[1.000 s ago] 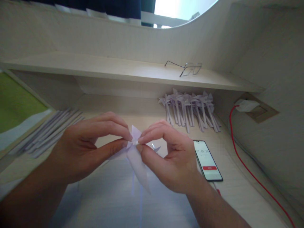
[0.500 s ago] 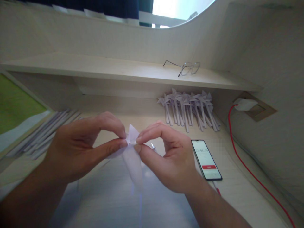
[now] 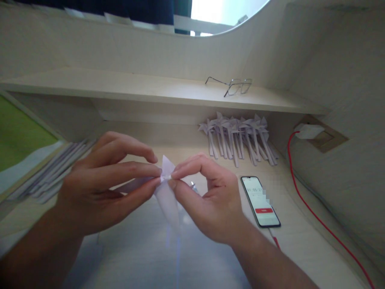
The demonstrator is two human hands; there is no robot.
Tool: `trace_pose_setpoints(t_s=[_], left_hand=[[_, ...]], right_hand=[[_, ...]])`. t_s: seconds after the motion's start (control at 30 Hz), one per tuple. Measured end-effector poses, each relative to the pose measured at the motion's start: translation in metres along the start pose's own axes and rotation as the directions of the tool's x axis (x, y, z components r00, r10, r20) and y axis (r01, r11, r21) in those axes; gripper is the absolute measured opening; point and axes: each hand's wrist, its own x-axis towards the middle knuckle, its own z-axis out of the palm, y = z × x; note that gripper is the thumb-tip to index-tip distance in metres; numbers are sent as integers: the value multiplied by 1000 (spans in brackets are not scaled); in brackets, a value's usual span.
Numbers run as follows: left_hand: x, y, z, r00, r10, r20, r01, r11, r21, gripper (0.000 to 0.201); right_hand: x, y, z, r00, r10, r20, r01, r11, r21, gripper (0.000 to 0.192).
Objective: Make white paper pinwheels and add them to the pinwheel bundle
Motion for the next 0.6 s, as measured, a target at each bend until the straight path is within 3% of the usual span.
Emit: trace_pose_setpoints(t_s=[0.3,0.6], left_hand=[[1,4,2,994,-90,55,90,996,7,17],[0,3,2,994,-79,80,79,997,7,17]], right_hand=[[1,1,1,991,-133,33,136,984,-115,24],[0,2,0,1000,-18,22,19,997,-75,19]])
